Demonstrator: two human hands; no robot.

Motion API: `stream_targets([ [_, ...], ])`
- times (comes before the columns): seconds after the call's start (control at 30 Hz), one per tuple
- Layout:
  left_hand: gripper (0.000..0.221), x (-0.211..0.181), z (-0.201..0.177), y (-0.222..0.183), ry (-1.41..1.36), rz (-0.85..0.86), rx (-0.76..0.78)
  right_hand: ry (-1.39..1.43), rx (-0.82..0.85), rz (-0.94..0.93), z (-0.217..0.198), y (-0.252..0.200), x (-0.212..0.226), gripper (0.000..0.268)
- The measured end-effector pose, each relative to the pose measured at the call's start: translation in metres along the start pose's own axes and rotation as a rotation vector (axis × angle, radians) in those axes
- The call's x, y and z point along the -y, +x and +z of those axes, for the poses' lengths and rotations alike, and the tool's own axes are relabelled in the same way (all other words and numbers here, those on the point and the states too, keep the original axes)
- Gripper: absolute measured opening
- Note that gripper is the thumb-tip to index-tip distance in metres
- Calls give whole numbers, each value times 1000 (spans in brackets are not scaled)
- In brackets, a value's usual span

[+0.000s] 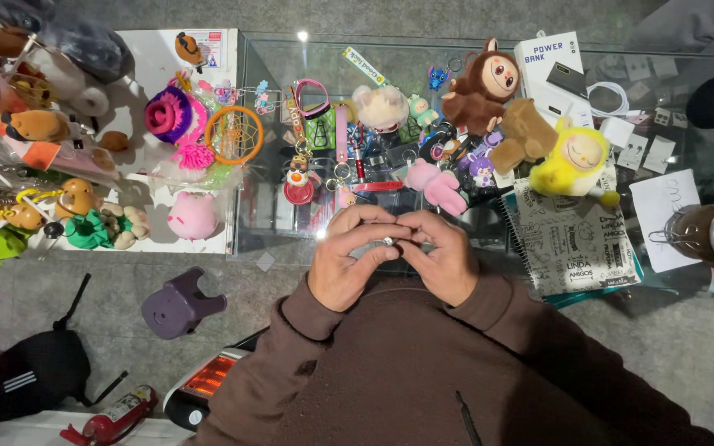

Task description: The person cleans a blue object with a green cloth and tests multiple small lighters and a blue pen by clicking them.

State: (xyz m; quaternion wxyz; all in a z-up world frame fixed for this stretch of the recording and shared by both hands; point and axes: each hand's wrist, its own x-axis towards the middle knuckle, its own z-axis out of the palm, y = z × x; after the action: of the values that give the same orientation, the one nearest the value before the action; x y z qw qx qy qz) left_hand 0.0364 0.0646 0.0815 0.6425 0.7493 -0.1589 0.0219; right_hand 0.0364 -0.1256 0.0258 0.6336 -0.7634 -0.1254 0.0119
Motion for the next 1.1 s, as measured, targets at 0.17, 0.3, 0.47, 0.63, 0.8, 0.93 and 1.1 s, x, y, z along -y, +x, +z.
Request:
stream_targets([
  [0.17, 22, 4, -3, -8, -23, -12, -24, -87, -2, -108, -9, 7, 25, 18],
  [0.3, 24, 0, -5, -10, -74, -72, -65, -154, -38, -163, -9, 7, 35, 21],
  [0.47, 24, 29, -1, -21, -287, -222, -141, -127, -76, -180, -10, 8, 48, 25],
  [0.63, 24, 42, 5, -28, -465, -334, -180, -111, -108, -180, -8, 3, 46, 32],
  [0.8, 25, 47, 9, -30, -527, -364, -175, -118, -109, -168, -10, 1, 46, 31],
  [0.93, 26, 48, 9, -31, -521, -378, -171, -122, -108, -159, -11, 1, 51, 30],
  [1.1, 23, 32, 9, -30, -394, -358, -237, -166, -117, -117, -12, 1, 52, 20],
])
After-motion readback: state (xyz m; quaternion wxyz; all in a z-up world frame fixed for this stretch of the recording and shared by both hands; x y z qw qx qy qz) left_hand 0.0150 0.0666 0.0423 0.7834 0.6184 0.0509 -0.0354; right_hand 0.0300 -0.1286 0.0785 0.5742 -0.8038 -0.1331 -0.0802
